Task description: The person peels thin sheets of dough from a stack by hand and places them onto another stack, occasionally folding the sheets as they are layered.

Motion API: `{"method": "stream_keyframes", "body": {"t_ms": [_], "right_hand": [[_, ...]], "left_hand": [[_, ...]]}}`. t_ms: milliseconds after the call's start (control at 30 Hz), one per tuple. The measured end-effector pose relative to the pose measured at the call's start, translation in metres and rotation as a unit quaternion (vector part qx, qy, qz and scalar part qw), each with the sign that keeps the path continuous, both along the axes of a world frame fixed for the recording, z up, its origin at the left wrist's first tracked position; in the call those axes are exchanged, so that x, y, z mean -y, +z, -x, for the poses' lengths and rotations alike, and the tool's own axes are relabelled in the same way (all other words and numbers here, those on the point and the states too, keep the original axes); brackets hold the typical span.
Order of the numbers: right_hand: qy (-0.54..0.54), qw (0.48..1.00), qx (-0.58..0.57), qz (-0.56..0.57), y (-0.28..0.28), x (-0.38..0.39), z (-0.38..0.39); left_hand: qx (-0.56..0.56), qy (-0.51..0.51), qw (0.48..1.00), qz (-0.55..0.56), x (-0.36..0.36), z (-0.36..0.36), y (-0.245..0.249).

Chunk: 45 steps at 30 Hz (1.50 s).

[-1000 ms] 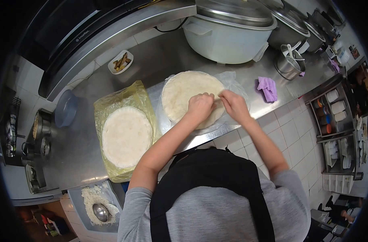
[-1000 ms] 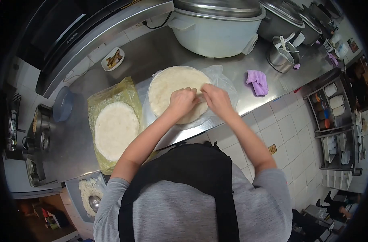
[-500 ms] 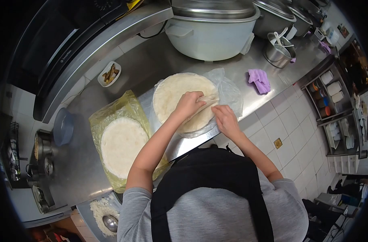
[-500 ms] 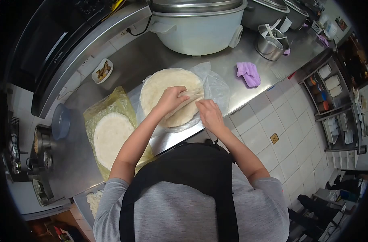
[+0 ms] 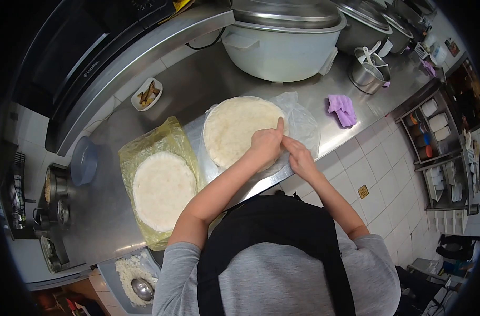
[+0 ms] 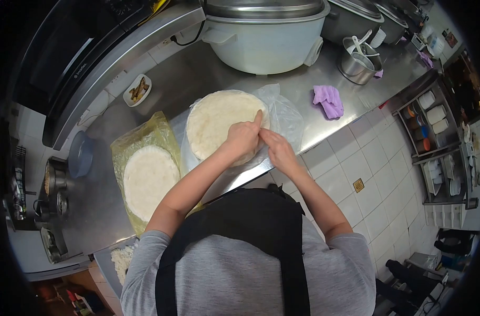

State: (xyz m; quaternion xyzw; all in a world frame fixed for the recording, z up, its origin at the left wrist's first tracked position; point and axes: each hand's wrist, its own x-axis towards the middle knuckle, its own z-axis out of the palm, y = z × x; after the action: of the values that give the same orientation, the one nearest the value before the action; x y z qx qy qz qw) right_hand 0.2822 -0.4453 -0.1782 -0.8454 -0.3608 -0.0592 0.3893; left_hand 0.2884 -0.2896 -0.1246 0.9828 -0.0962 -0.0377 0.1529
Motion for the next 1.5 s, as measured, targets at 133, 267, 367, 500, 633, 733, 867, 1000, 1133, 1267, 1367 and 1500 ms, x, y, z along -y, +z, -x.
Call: {"method": "stream_keyframes", "body": {"t_ms": [133,267,367,500,633,733,867,1000,1133,1267,1367,1500], "right_hand": [[-0.038,0.994,0.086,0.057,-0.01,-0.008,0.011],[-0.044,0.991,0.076,0.103,-0.002,-0.011,0.008],[-0.05,0.983,0.103,0.143,0.001,-0.014,0.008],[-0.052,0.961,0.133,0.237,0.009,-0.023,0.008],[-0.042,0.949,0.142,0.279,0.011,-0.026,0.006],[-0.038,0.941,0.158,0.298,0.017,-0.028,0.007],[-0.035,0.935,0.167,0.311,0.019,-0.029,0.007],[-0.025,0.932,0.161,0.323,0.018,-0.031,0.006],[-0.018,0.93,0.155,0.333,0.02,-0.034,0.006],[-0.009,0.929,0.153,0.337,0.02,-0.034,0.005],[-0.012,0.929,0.153,0.338,0.021,-0.033,0.006],[-0.007,0.926,0.151,0.347,0.022,-0.033,0.006]], "left_hand": [[0.014,-0.017,0.998,0.064,-0.026,-0.016,-0.003],[-0.035,-0.008,0.984,0.176,-0.042,-0.024,-0.006],[-0.112,0.028,0.95,0.29,-0.051,-0.026,-0.003],[-0.199,0.086,0.839,0.5,-0.062,-0.033,-0.016],[-0.23,0.117,0.786,0.562,-0.073,-0.037,-0.01],[-0.252,0.187,0.734,0.602,-0.077,-0.037,-0.004],[-0.269,0.224,0.671,0.654,-0.088,-0.038,-0.001],[-0.204,0.312,0.68,0.631,-0.088,-0.03,0.012],[-0.222,0.305,0.639,0.67,-0.103,-0.035,0.006],[-0.217,0.318,0.611,0.692,-0.107,-0.035,0.011],[-0.215,0.309,0.603,0.703,-0.113,-0.037,0.008],[-0.243,0.248,0.583,0.734,-0.128,-0.051,-0.014]]}}
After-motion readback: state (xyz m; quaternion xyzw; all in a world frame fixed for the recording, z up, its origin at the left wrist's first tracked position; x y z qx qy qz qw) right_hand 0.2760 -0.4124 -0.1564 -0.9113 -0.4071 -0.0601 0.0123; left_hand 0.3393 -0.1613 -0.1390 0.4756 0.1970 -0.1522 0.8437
